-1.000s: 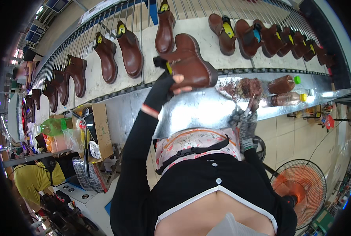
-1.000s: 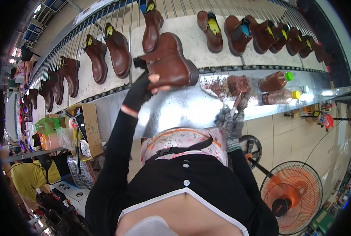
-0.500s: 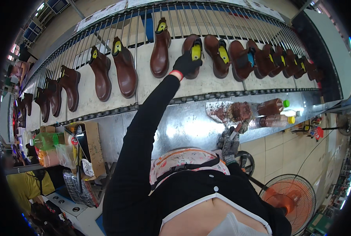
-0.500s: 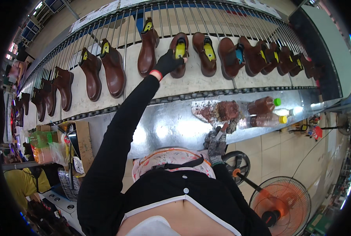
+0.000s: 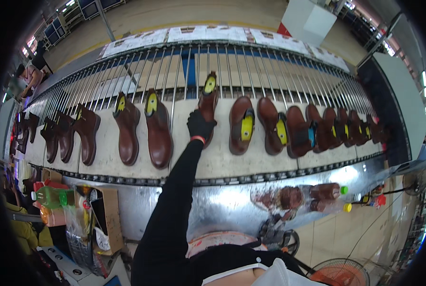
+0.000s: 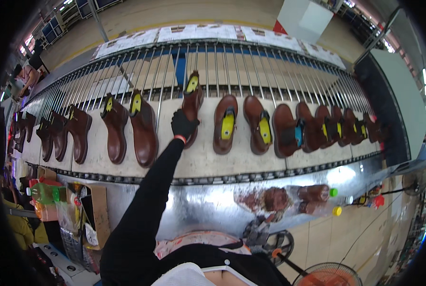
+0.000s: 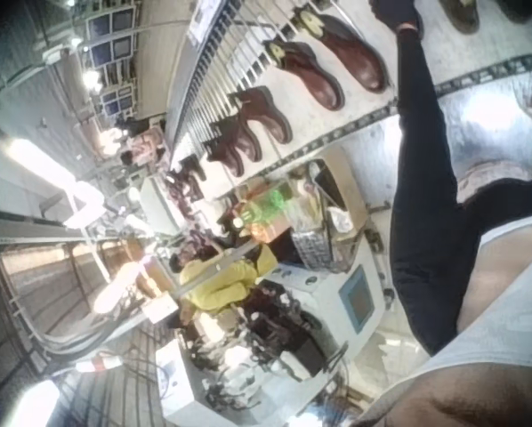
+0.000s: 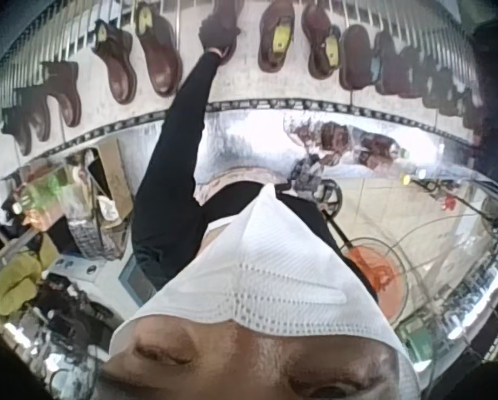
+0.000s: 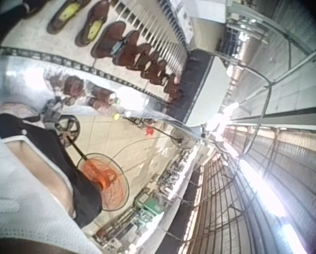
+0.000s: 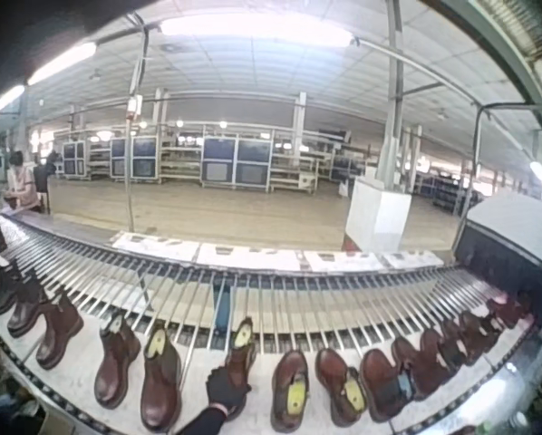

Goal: The person picks up boots from a conveyor belt one at a time, applies compound along the seams using an applicator tool, and places the boots back onto the conveyor belt.

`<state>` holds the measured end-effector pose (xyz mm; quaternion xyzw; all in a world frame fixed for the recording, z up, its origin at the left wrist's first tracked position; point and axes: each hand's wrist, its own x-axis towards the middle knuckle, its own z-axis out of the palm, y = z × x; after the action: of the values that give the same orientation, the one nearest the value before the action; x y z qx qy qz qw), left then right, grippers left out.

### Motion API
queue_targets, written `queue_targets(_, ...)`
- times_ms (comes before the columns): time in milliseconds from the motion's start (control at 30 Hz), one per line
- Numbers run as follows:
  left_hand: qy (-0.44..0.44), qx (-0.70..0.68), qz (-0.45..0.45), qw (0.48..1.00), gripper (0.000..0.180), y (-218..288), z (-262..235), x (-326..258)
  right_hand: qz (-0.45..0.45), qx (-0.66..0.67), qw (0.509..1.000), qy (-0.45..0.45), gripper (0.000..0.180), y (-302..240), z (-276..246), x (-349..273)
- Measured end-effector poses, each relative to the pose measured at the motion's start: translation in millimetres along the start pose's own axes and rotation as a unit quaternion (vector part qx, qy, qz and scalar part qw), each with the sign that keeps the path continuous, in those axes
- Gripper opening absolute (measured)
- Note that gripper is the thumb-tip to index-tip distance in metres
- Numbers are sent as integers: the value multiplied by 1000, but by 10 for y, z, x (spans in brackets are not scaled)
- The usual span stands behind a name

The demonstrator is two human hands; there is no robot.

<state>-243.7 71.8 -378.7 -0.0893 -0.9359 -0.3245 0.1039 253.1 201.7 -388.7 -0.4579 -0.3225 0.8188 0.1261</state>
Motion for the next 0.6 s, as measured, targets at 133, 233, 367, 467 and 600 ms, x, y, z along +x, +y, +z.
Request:
queue_targets(133,8,-14,-20,1000,87,230,-137,-51,307,199,930,-47,24,-52,-423,274)
queue_targets(233,13,4,-25,1000,86,111,-139,-57,-159,-155,974,46,28,-1,392,-203)
queue_targets(367,-51,17,-57,997,78,174,-171,11,-99,-48,992,65,33,8,409,-192)
queue_targets(467,-62,1,-102,993,75,222,-328,-194,-147,-19,988,42,25,41,406,-81)
queue_targets(600,-60,-121,-129,982,75,3,-845,-647,-100,-60,992,57,27,45,398,-8)
